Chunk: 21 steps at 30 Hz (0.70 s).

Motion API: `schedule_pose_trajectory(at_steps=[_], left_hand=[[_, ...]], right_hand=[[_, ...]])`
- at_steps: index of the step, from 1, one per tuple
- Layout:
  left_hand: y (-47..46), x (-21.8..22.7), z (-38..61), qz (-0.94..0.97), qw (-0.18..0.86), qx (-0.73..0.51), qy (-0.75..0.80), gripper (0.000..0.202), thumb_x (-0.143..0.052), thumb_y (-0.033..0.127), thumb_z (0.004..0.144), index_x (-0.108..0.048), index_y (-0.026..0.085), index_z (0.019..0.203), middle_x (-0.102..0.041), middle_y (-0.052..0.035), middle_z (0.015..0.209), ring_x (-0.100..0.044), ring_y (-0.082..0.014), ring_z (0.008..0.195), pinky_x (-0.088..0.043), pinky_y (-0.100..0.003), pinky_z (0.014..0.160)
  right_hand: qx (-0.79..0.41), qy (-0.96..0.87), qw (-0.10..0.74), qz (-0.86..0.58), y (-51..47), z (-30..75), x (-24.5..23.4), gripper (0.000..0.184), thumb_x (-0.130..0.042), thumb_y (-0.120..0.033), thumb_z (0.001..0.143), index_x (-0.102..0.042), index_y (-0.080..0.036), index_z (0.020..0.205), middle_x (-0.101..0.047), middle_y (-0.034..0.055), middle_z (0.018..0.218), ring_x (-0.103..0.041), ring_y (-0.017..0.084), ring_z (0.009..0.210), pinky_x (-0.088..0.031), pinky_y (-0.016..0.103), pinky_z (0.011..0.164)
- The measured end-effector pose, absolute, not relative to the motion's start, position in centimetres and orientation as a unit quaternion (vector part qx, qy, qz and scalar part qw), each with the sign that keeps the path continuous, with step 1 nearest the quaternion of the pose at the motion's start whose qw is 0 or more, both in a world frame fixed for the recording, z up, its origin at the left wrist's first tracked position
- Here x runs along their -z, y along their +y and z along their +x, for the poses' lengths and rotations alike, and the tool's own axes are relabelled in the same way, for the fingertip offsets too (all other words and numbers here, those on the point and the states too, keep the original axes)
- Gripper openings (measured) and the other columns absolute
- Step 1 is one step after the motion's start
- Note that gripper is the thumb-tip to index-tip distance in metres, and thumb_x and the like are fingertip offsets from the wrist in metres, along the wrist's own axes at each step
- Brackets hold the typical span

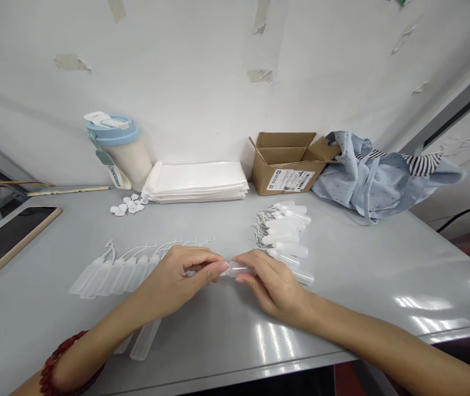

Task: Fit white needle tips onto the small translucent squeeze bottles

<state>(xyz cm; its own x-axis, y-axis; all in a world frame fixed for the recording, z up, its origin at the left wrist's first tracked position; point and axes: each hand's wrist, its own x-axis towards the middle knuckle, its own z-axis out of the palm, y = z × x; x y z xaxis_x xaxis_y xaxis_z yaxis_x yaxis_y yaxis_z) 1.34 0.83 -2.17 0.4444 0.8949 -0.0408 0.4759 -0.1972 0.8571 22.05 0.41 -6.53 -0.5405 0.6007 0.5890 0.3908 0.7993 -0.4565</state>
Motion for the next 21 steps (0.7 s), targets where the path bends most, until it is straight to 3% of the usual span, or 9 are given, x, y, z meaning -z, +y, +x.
schedule_pose_trajectory(at_steps=[4,7,13,16,21], left_hand=[[1.0,2.0,1.1,0.693,0.505,-0.19,0.478,0.035,-0.051,0.041,0.09,-0.068,0.018,0.07,-0.06,0.0031,0.061,-0.055,-0.0102,0.056,-0.042,-0.019,0.053],[0.9,1.9,1.1,0.698,0.502,-0.176,0.479,0.036,-0.051,0.041,0.09,-0.066,0.018,0.066,-0.057,0.0038,0.058,-0.053,-0.0097,0.055,-0.041,-0.019,0.053],[0.3,2.8,1.2,0.815,0.316,-0.221,0.432,0.023,-0.058,0.037,0.088,-0.067,0.018,0.078,-0.057,0.0033,0.063,-0.048,-0.0105,0.057,-0.039,-0.022,0.058],[0.1,3.2,1.2,0.834,0.271,-0.242,0.415,0.022,-0.055,0.036,0.09,-0.066,0.018,0.083,-0.059,0.002,0.066,-0.049,-0.0111,0.058,-0.04,-0.022,0.059],[0.3,2.3,1.3,0.79,0.363,-0.196,0.453,0.027,-0.049,0.037,0.092,-0.067,0.02,0.082,-0.064,0.0019,0.071,-0.055,-0.0122,0.062,-0.04,-0.021,0.057]], right_hand=[[-0.103,-0.87,0.401,-0.267,0.4,22.0,6.6,0.018,-0.042,-0.019,0.097,-0.047,-0.014,0.113,-0.063,0.01,0.085,-0.06,0.017,0.072,-0.052,0.028,0.059],[-0.112,-0.869,0.395,-0.274,0.4,22.1,6.6,0.018,-0.041,-0.02,0.097,-0.05,-0.012,0.111,-0.062,0.0094,0.081,-0.059,0.017,0.069,-0.051,0.027,0.057],[-0.223,-0.857,0.351,-0.304,0.4,22.4,6.1,0.024,-0.04,-0.024,0.097,-0.058,-0.01,0.105,-0.064,0.0088,0.08,-0.06,0.016,0.068,-0.05,0.027,0.06],[-0.287,-0.835,0.333,-0.332,0.5,22.4,5.6,0.022,-0.041,-0.021,0.096,-0.061,-0.012,0.101,-0.065,0.0062,0.078,-0.061,0.015,0.069,-0.049,0.025,0.062],[-0.263,-0.833,0.366,-0.321,0.7,22.2,5.8,0.021,-0.043,-0.023,0.096,-0.059,-0.013,0.105,-0.063,0.0059,0.08,-0.059,0.015,0.069,-0.048,0.026,0.062]])
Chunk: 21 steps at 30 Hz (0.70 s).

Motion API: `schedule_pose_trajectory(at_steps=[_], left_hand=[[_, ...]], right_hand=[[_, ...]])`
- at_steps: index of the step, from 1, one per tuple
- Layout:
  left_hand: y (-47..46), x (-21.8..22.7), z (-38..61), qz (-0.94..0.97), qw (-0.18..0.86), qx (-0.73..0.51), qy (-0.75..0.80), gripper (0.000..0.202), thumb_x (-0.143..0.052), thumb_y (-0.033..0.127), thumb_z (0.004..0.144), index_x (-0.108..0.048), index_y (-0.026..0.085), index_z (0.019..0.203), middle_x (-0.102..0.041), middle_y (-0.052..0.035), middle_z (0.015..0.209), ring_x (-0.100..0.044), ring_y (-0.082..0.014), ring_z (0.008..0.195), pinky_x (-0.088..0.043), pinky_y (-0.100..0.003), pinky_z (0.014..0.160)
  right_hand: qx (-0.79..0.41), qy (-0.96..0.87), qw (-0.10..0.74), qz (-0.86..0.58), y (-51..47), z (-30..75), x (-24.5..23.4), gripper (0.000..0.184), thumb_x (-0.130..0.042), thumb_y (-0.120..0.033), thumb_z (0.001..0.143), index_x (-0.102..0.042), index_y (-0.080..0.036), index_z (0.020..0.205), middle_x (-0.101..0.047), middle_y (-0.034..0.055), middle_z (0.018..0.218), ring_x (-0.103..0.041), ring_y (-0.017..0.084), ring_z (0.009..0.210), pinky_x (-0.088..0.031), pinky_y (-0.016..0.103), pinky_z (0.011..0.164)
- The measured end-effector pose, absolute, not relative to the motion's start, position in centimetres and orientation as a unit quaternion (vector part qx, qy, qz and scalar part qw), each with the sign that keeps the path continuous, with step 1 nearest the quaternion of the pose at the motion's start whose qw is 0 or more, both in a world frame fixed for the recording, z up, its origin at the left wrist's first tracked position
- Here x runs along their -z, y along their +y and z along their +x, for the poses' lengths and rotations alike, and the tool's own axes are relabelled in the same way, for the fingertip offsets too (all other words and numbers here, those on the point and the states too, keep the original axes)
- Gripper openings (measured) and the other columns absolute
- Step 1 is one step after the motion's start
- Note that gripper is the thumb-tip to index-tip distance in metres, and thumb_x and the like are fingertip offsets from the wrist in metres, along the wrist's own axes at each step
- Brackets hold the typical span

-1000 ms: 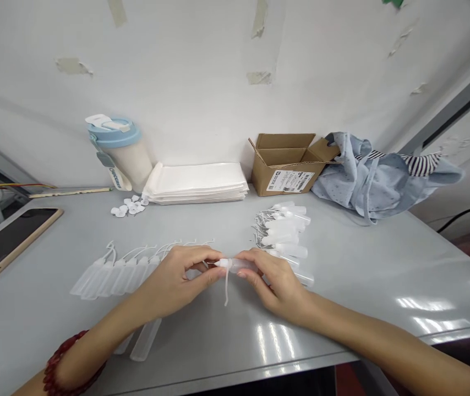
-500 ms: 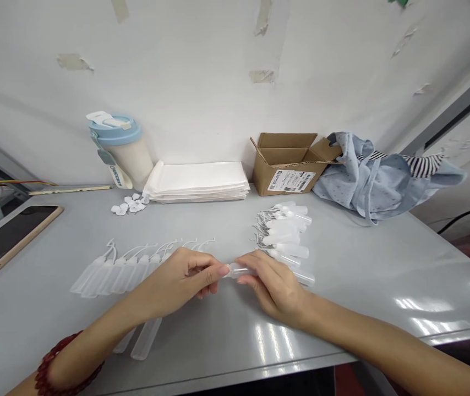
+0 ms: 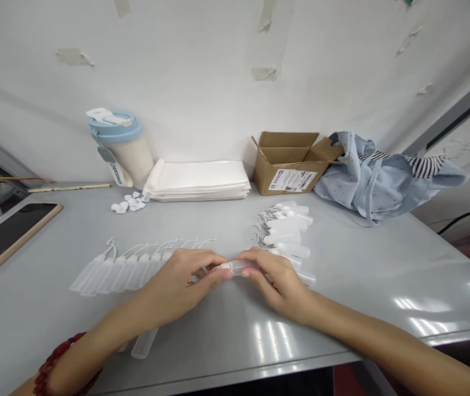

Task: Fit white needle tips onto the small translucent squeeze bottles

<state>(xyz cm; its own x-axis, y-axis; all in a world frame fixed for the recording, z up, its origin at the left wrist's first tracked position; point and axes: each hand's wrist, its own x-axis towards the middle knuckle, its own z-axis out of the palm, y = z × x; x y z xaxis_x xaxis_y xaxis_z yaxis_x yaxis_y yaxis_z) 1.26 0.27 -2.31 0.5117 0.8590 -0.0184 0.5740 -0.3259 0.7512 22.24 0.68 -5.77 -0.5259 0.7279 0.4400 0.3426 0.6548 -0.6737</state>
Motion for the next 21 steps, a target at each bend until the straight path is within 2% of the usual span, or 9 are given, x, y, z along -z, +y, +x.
schedule_pose_trajectory(at_steps=[2,5,8,11,13,15,17,21], left_hand=[[0.3,1.8,1.2,0.778,0.403,-0.151,0.458,0.034,-0.044,0.037,0.094,-0.064,0.019,0.075,-0.061,0.0027,0.066,-0.054,-0.0118,0.06,-0.039,-0.021,0.055],[0.3,1.7,1.2,0.786,0.404,-0.133,0.449,0.038,-0.041,0.037,0.095,-0.059,0.018,0.068,-0.057,0.0032,0.061,-0.051,-0.0111,0.057,-0.037,-0.021,0.054],[0.1,2.5,1.3,0.834,0.326,-0.17,0.412,0.037,-0.042,0.035,0.096,-0.055,0.017,0.066,-0.052,0.0032,0.058,-0.046,-0.0108,0.054,-0.035,-0.022,0.055],[0.0,3.7,1.4,0.881,0.201,-0.214,0.371,0.034,-0.038,0.031,0.097,-0.058,0.016,0.074,-0.051,0.0012,0.061,-0.044,-0.0124,0.055,-0.033,-0.024,0.056],[0.0,4.0,1.4,0.888,0.169,-0.223,0.365,0.031,-0.038,0.03,0.097,-0.06,0.016,0.081,-0.054,-0.0003,0.065,-0.046,-0.0136,0.058,-0.034,-0.025,0.057],[0.1,3.6,1.4,0.874,0.211,-0.214,0.381,0.029,-0.041,0.032,0.096,-0.063,0.017,0.086,-0.057,0.0001,0.066,-0.049,-0.0135,0.059,-0.037,-0.024,0.058],[0.2,2.9,1.3,0.841,0.297,-0.193,0.408,0.028,-0.043,0.035,0.095,-0.064,0.019,0.089,-0.06,0.0016,0.067,-0.052,-0.0127,0.06,-0.038,-0.023,0.059],[0.2,1.8,1.1,0.772,0.427,-0.14,0.451,0.032,-0.043,0.037,0.095,-0.064,0.02,0.077,-0.061,0.0032,0.066,-0.054,-0.0121,0.061,-0.037,-0.022,0.056]], right_hand=[[-0.228,-0.841,0.391,-0.296,0.7,22.3,6.1,0.02,-0.044,-0.024,0.096,-0.057,-0.013,0.107,-0.062,0.0068,0.082,-0.058,0.015,0.071,-0.049,0.027,0.063],[-0.211,-0.846,0.405,-0.277,0.8,22.4,6.2,0.019,-0.043,-0.024,0.096,-0.055,-0.015,0.108,-0.062,0.0065,0.083,-0.058,0.016,0.072,-0.049,0.027,0.062],[-0.257,-0.836,0.375,-0.306,0.8,22.4,5.8,0.02,-0.041,-0.026,0.097,-0.058,-0.016,0.103,-0.062,0.0041,0.077,-0.057,0.014,0.065,-0.047,0.026,0.059],[-0.327,-0.807,0.341,-0.355,0.8,22.4,5.2,0.025,-0.039,-0.026,0.097,-0.061,-0.016,0.091,-0.059,0.0002,0.065,-0.054,0.012,0.056,-0.045,0.024,0.055],[-0.363,-0.789,0.324,-0.375,0.9,22.4,4.9,0.028,-0.038,-0.026,0.098,-0.062,-0.016,0.086,-0.055,-0.0023,0.059,-0.051,0.011,0.052,-0.043,0.023,0.053],[-0.369,-0.787,0.322,-0.375,0.9,22.4,4.9,0.026,-0.04,-0.026,0.097,-0.062,-0.016,0.088,-0.056,-0.0021,0.06,-0.052,0.011,0.053,-0.044,0.023,0.054],[-0.34,-0.802,0.337,-0.356,0.9,22.5,5.0,0.02,-0.043,-0.025,0.096,-0.061,-0.016,0.097,-0.062,0.0009,0.07,-0.056,0.012,0.061,-0.046,0.024,0.058],[-0.218,-0.856,0.378,-0.279,0.9,22.6,5.6,0.018,-0.043,-0.022,0.096,-0.055,-0.016,0.109,-0.064,0.0076,0.088,-0.06,0.016,0.077,-0.051,0.028,0.066]])
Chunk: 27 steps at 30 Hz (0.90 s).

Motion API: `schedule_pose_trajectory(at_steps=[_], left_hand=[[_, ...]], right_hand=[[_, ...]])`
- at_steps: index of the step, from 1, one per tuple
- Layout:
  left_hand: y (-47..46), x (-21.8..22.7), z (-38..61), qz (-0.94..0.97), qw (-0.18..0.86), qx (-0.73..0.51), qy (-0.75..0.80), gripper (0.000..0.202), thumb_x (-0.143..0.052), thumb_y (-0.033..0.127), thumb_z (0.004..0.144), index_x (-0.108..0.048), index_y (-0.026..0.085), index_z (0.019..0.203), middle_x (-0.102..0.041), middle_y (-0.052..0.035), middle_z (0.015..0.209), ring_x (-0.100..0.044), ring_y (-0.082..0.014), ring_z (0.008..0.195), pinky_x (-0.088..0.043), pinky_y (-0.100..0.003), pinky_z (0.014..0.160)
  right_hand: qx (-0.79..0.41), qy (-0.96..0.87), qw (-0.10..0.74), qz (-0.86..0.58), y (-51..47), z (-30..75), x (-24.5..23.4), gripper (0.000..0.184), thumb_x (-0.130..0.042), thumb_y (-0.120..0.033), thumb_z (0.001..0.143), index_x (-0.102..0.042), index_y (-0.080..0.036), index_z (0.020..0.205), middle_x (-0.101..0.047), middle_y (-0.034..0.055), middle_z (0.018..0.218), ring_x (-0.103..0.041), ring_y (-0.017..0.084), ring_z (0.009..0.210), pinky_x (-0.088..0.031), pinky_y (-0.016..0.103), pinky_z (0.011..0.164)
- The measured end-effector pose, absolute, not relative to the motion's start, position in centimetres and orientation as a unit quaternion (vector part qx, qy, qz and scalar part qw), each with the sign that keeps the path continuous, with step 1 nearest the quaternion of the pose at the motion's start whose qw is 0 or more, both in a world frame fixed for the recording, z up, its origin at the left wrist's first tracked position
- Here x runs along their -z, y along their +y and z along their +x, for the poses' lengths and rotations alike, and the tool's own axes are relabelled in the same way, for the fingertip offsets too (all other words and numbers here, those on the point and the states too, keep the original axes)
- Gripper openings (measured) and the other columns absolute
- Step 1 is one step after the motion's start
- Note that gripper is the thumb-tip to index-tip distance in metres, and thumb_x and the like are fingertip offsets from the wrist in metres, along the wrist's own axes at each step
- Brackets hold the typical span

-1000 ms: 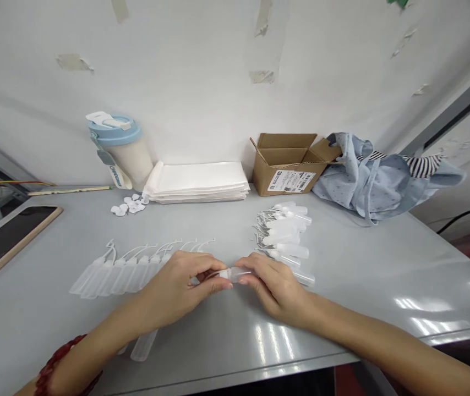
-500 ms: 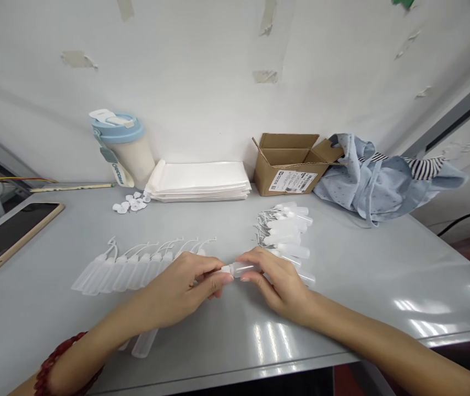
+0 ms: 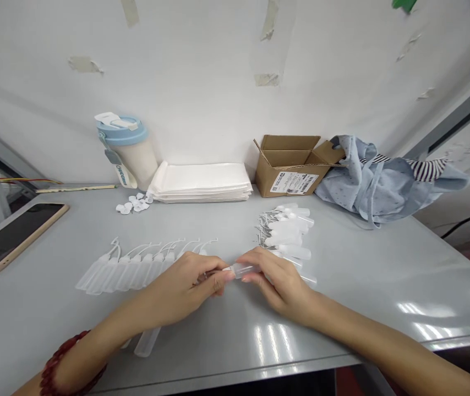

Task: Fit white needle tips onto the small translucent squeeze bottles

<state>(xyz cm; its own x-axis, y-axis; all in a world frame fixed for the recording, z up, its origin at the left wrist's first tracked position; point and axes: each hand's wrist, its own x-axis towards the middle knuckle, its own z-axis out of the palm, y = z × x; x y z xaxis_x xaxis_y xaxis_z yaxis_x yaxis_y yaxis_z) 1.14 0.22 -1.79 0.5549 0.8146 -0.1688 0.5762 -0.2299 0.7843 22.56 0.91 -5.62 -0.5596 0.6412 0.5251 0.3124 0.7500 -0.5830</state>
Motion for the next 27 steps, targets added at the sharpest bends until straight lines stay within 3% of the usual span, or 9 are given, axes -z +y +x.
schedule_pose_trajectory(at_steps=[4,8,14,17,19,22,24,27], left_hand=[[0.1,1.8,1.2,0.752,0.468,-0.113,0.449,0.039,-0.04,0.038,0.096,-0.059,0.018,0.068,-0.061,0.003,0.065,-0.055,-0.012,0.061,-0.039,-0.022,0.059],[0.1,2.2,1.5,0.796,0.395,-0.145,0.434,0.042,-0.036,0.037,0.098,-0.056,0.017,0.066,-0.056,0.0031,0.061,-0.052,-0.0114,0.058,-0.038,-0.023,0.06],[0.0,3.6,1.8,0.88,0.201,-0.203,0.38,0.034,-0.035,0.031,0.099,-0.051,0.017,0.073,-0.049,0.0023,0.062,-0.043,-0.0118,0.053,-0.035,-0.024,0.054],[-0.2,4.3,1.8,0.906,0.099,-0.228,0.342,0.03,-0.034,0.026,0.1,-0.051,0.016,0.077,-0.049,0.0012,0.064,-0.042,-0.0124,0.054,-0.034,-0.025,0.052],[-0.4,4.6,1.8,0.915,0.046,-0.241,0.32,0.028,-0.034,0.023,0.1,-0.052,0.016,0.079,-0.05,0.0006,0.064,-0.042,-0.013,0.055,-0.035,-0.025,0.052],[-0.4,4.8,1.7,0.922,-0.006,-0.245,0.299,0.026,-0.036,0.02,0.099,-0.052,0.015,0.08,-0.052,-0.0007,0.065,-0.045,-0.0144,0.057,-0.036,-0.027,0.054],[-0.2,4.7,1.7,0.917,0.025,-0.242,0.316,0.023,-0.037,0.022,0.099,-0.054,0.016,0.085,-0.057,-0.0021,0.07,-0.051,-0.0154,0.061,-0.04,-0.028,0.057],[0.6,3.9,1.1,0.865,0.187,-0.227,0.407,0.021,-0.046,0.034,0.096,-0.052,0.021,0.11,-0.066,-0.0037,0.094,-0.06,-0.0158,0.074,-0.048,-0.028,0.068]], right_hand=[[-0.138,-0.882,0.37,-0.259,0.8,22.6,6.1,0.02,-0.037,-0.024,0.099,-0.052,-0.015,0.11,-0.064,0.0097,0.089,-0.059,0.017,0.074,-0.051,0.028,0.061],[-0.14,-0.883,0.348,-0.281,0.6,22.6,5.9,0.03,-0.03,-0.03,0.1,-0.054,-0.013,0.107,-0.061,0.0072,0.077,-0.053,0.015,0.06,-0.046,0.027,0.052],[-0.332,-0.821,0.303,-0.352,0.4,22.4,4.6,0.03,-0.033,-0.029,0.099,-0.059,-0.016,0.094,-0.065,0.0042,0.079,-0.059,0.015,0.068,-0.046,0.027,0.063],[-0.419,-0.774,0.282,-0.381,0.6,22.5,4.4,0.034,-0.035,-0.035,0.098,-0.055,-0.018,0.076,-0.053,-0.0014,0.064,-0.051,0.012,0.058,-0.041,0.024,0.055],[-0.463,-0.744,0.28,-0.392,0.8,22.5,4.5,0.041,-0.035,-0.04,0.097,-0.043,-0.019,0.064,-0.039,-0.005,0.055,-0.04,0.01,0.05,-0.035,0.023,0.048],[-0.477,-0.728,0.285,-0.402,0.8,22.4,4.5,0.043,-0.036,-0.042,0.097,-0.036,-0.02,0.06,-0.031,-0.0066,0.052,-0.035,0.009,0.047,-0.032,0.022,0.046],[-0.442,-0.747,0.292,-0.402,0.7,22.3,4.5,0.038,-0.036,-0.037,0.098,-0.048,-0.018,0.067,-0.045,-0.0043,0.057,-0.045,0.01,0.053,-0.037,0.023,0.052],[-0.339,-0.798,0.313,-0.388,0.7,22.5,4.4,0.026,-0.038,-0.028,0.098,-0.06,-0.017,0.091,-0.061,0.0012,0.074,-0.056,0.013,0.064,-0.043,0.025,0.059]])
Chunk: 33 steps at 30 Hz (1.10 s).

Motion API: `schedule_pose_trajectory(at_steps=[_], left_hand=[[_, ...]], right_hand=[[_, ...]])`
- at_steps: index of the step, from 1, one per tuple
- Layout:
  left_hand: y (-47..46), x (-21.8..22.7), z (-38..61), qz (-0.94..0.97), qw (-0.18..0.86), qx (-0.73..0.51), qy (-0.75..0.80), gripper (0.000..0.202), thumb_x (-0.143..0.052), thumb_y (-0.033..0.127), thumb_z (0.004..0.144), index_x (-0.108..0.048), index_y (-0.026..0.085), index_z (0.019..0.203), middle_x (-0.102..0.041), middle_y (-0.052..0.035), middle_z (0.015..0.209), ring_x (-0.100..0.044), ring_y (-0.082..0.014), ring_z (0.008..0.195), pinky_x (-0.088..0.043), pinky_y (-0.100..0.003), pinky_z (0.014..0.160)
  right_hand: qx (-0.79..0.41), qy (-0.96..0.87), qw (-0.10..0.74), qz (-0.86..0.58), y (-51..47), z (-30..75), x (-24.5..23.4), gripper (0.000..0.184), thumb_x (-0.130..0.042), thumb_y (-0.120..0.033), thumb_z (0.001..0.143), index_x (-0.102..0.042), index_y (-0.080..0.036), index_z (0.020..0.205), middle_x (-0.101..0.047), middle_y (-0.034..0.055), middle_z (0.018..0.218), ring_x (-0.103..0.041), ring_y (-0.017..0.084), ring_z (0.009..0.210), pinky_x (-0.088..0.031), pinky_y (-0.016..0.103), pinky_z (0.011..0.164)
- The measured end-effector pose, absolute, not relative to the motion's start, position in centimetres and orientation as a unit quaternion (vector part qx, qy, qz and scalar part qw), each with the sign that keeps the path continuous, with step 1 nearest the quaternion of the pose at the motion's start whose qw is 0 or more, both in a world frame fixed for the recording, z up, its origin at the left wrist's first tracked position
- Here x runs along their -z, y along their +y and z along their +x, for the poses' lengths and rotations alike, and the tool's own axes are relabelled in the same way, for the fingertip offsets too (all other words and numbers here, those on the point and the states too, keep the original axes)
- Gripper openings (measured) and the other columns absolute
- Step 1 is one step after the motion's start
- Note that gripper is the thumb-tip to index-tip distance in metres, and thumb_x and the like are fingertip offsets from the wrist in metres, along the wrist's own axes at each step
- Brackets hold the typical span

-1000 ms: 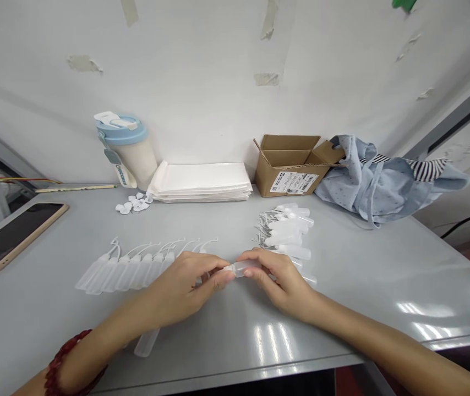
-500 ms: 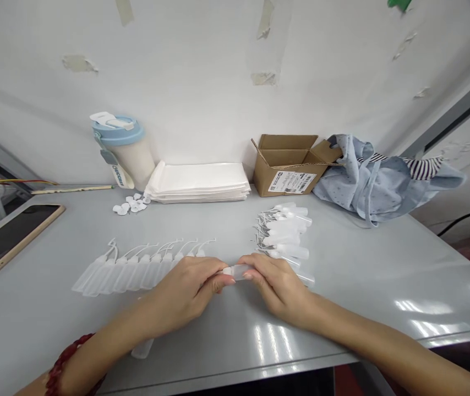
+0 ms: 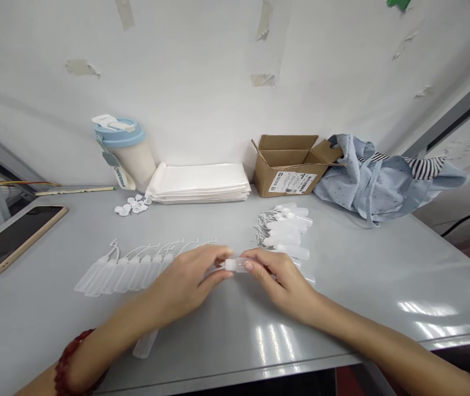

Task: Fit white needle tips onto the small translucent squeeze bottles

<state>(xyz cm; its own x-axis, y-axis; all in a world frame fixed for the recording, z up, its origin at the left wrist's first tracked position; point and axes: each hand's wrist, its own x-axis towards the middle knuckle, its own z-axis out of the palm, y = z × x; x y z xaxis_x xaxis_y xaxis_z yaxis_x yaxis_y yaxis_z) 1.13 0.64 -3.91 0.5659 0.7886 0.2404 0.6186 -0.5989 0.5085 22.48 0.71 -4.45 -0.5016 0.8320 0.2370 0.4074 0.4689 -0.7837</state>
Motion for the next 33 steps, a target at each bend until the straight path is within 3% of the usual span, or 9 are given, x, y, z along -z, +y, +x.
schedule_pose_trajectory(at_steps=[2,4,8,11,15,19,24,33], left_hand=[[1.6,3.0,0.2,0.802,0.282,-0.228,0.474,0.043,-0.052,0.042,0.09,-0.04,0.026,0.129,-0.065,-0.0042,0.111,-0.063,-0.0163,0.082,-0.051,-0.03,0.073],[2.7,2.2,-1.3,0.756,0.297,-0.274,0.515,0.045,-0.047,0.045,0.091,-0.04,0.024,0.129,-0.063,-0.0071,0.116,-0.062,-0.0197,0.094,-0.051,-0.031,0.075],[5.2,1.5,-5.8,0.695,0.165,-0.255,0.651,0.039,-0.041,0.041,0.092,-0.045,0.019,0.124,-0.063,-0.006,0.116,-0.059,-0.0221,0.1,-0.048,-0.032,0.082],[6.8,2.1,-8.9,0.656,0.088,-0.232,0.713,0.035,-0.04,0.037,0.091,-0.054,0.013,0.113,-0.062,-0.0087,0.107,-0.057,-0.0268,0.09,-0.042,-0.043,0.088],[8.1,3.6,-11.1,0.652,0.019,-0.209,0.728,0.027,-0.038,0.031,0.091,-0.057,0.015,0.101,-0.06,-0.0037,0.096,-0.055,-0.025,0.09,-0.039,-0.042,0.092],[8.7,4.7,-11.3,0.693,-0.003,-0.186,0.697,0.027,-0.039,0.026,0.091,-0.059,0.013,0.104,-0.06,-0.0062,0.108,-0.054,-0.0263,0.096,-0.039,-0.042,0.094],[9.0,5.0,-11.1,0.733,-0.009,-0.166,0.66,0.033,-0.041,0.031,0.092,-0.062,0.011,0.108,-0.061,-0.0065,0.11,-0.052,-0.0275,0.107,-0.037,-0.039,0.099],[9.9,5.2,-11.4,0.745,0.01,-0.133,0.654,0.034,-0.043,0.029,0.085,-0.068,0.012,0.099,-0.065,-0.0102,0.097,-0.06,-0.027,0.089,-0.044,-0.04,0.088]], right_hand=[[-0.226,-0.833,0.334,-0.378,1.1,22.9,4.7,0.022,-0.041,-0.026,0.097,-0.06,-0.016,0.101,-0.062,0.0043,0.078,-0.057,0.015,0.066,-0.045,0.026,0.059],[-0.084,-0.857,0.356,-0.362,1.9,23.4,5.1,0.021,-0.043,-0.024,0.096,-0.058,-0.014,0.107,-0.063,0.0083,0.082,-0.057,0.018,0.07,-0.047,0.03,0.061],[0.113,-0.855,0.341,-0.373,3.5,24.3,5.9,0.021,-0.046,-0.019,0.094,-0.059,-0.014,0.109,-0.066,0.012,0.088,-0.056,0.024,0.08,-0.046,0.035,0.065],[0.176,-0.854,0.277,-0.403,3.9,24.3,6.3,0.021,-0.045,-0.014,0.093,-0.062,-0.013,0.104,-0.066,0.014,0.095,-0.056,0.026,0.087,-0.042,0.038,0.071],[0.191,-0.858,0.243,-0.41,3.6,23.9,6.4,0.018,-0.048,-0.013,0.091,-0.064,-0.012,0.098,-0.065,0.015,0.1,-0.055,0.027,0.09,-0.04,0.041,0.077],[0.174,-0.868,0.255,-0.389,2.9,23.5,6.0,0.017,-0.049,-0.013,0.09,-0.065,-0.011,0.095,-0.064,0.0164,0.1,-0.055,0.027,0.092,-0.041,0.041,0.078],[0.138,-0.886,0.275,-0.346,2.0,22.7,5.7,0.016,-0.048,-0.012,0.09,-0.064,-0.01,0.091,-0.064,0.017,0.097,-0.055,0.026,0.089,-0.042,0.041,0.077],[0.083,-0.916,0.294,-0.258,0.4,21.8,5.5,0.012,-0.05,-0.008,0.088,-0.062,-0.011,0.088,-0.065,0.0126,0.09,-0.056,0.022,0.084,-0.043,0.038,0.074]])
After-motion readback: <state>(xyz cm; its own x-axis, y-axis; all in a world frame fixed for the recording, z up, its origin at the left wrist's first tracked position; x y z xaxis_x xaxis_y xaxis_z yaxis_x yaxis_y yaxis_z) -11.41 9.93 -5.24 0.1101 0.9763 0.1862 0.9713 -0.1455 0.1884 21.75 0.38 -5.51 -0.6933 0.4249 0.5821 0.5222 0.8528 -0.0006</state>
